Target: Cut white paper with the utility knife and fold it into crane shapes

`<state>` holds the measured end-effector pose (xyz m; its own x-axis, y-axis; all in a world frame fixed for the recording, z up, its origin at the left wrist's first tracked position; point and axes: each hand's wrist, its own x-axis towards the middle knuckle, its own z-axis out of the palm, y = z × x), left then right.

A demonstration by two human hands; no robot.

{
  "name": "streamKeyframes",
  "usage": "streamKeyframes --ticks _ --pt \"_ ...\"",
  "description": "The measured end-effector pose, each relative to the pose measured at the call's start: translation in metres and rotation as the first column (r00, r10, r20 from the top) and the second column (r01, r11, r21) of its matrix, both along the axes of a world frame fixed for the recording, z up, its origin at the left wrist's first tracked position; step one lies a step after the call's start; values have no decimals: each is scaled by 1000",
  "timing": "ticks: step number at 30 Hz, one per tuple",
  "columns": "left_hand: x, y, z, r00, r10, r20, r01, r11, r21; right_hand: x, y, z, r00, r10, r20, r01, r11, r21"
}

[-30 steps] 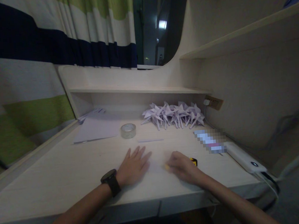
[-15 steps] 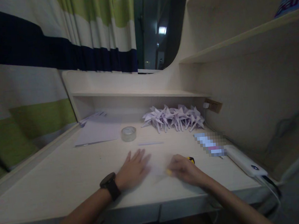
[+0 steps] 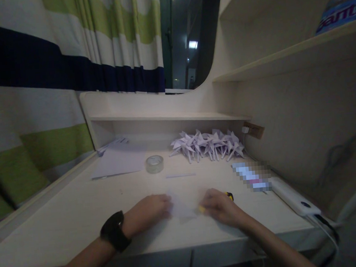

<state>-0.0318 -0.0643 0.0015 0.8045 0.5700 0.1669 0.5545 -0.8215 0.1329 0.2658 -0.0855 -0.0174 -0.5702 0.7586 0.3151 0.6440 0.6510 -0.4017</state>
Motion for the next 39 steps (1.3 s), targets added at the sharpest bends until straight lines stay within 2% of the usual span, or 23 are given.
streamKeyframes --ticks 6,12,16,19,21,24,26,28,29,31,32,33,34,35,37,39 --pt "-6 -11 2 998 -1 -69 3 999 33 0 0 0 1000 1 -10 -1 1000 -7" --pt "2 -17 -6 973 148 -175 -113 975 193 1 3 -3 1000 6 2 -6 1000 -5" --pt "3 -11 12 972 180 -151 -150 970 190 0 2 -2 1000 -4 0 4 1000 -14" --pt "-4 -3 29 991 130 -44 -118 970 213 -1 0 1 1000 -26 -8 26 999 -21" --pt "-11 3 37 986 168 15 -168 963 211 -1 -1 1 999 -32 -18 31 999 -27" --pt "-23 10 44 976 186 113 -199 973 115 0 1 -1 999 -39 -27 39 999 -11" --pt "-29 13 47 922 262 286 -277 961 12 1 3 -4 998 -54 -27 55 998 9" --pt "-30 12 49 770 408 491 -358 913 -196 2 5 -7 998 -62 -23 63 998 17" --pt "-29 11 48 673 476 566 -343 879 -332 3 5 -7 998 -63 -21 63 998 16" --pt "-24 9 42 501 580 643 -193 799 -570 4 6 -8 998 -60 -21 60 998 13" --pt "-21 8 36 463 604 649 -98 762 -640 4 6 -9 998 -59 -25 59 998 13" --pt "-18 7 29 431 640 637 -54 722 -689 5 7 -9 998 -56 -28 57 998 12" --pt "-16 6 21 432 665 609 -40 689 -724 5 7 -9 998 -55 -32 55 998 11" --pt "-16 5 12 465 676 571 -62 669 -741 5 7 -10 998 -53 -36 54 999 11" --pt "-20 4 -2 586 671 454 -119 626 -771 5 7 -10 998 -50 -38 50 999 10" --pt "-30 4 -8 721 625 299 -193 595 -780 5 7 -11 998 -52 -34 52 999 7"
